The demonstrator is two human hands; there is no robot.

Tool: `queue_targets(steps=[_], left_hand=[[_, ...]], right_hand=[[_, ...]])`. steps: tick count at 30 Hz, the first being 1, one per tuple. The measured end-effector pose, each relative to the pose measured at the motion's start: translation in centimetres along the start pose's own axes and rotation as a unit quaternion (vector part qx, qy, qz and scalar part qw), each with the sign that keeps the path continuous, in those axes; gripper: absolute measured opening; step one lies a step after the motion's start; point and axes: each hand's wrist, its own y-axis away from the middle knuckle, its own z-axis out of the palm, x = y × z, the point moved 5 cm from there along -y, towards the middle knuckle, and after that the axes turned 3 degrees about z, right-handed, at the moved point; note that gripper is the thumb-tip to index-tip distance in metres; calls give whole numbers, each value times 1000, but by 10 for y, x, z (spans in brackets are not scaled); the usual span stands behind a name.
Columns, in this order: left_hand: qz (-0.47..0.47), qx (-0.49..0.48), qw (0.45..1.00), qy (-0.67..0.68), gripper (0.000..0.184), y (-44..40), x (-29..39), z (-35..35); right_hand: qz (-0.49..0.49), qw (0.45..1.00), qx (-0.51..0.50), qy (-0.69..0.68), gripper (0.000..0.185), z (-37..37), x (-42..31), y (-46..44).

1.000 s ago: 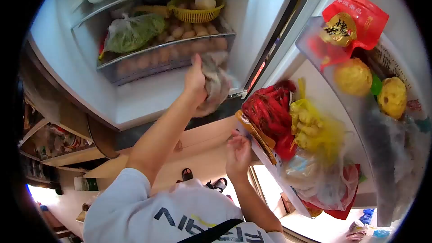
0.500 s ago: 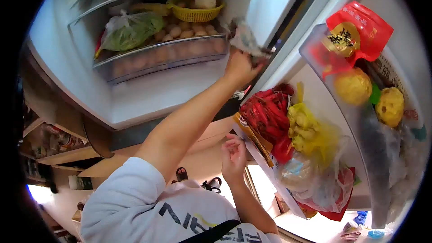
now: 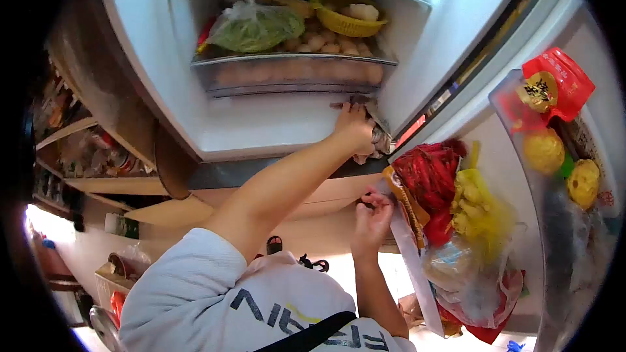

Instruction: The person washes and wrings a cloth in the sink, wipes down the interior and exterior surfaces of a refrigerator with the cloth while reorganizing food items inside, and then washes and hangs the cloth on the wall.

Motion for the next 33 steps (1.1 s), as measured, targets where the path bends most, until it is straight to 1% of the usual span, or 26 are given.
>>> queue_targets(steps=[1,3,5,6,9,10,13,16,19,20,23,26,29,32,33], left_hand=[[-15,-29,999,12,68,5,-8,-4],[-43,-87,994,41,77,15,-22,-10],[-55,-57,996,44,83,34,-42,-12],[-60,-41,996,44,87,44,-52,-13],[-118,-34,992,40,97,73,-86,-17],[-139,-15,990,33,94,88,-96,-22],[-200,-22,980,4,92,129,-133,-37],[-292,-63,954,-27,89,171,-173,-52],[-316,-80,944,-53,84,198,-200,-51],[-300,-46,950,-77,75,204,-198,-55],[-252,12,959,-131,56,217,-191,-56],[-239,7,965,-107,37,230,-183,-69],[-196,-25,975,-102,27,238,-173,-87],[-287,-16,957,50,28,227,-194,-91],[-316,98,938,101,29,225,-200,-103]], right_hand=[[6,1000,10,5,36,0,-3,0],[5,1000,-4,6,37,-1,-5,0],[-13,1000,-12,23,36,-2,-5,1],[3,1000,-16,8,37,0,-8,2],[18,1000,-20,-3,38,-1,-11,3],[9,1000,-23,-10,39,-1,-10,4],[-13,999,-37,-13,39,-1,-12,4],[-8,999,-47,-7,42,-1,-14,3],[-3,999,-52,-11,43,-2,-12,5],[-7,998,-55,-12,43,-2,-12,5],[-2,998,-61,-26,44,2,-18,6],[-6,998,-62,-31,45,0,-17,6],[-14,998,-57,-15,47,-2,-18,6],[-26,998,-58,0,48,0,-19,5],[-27,998,-56,-4,48,1,-22,7]])
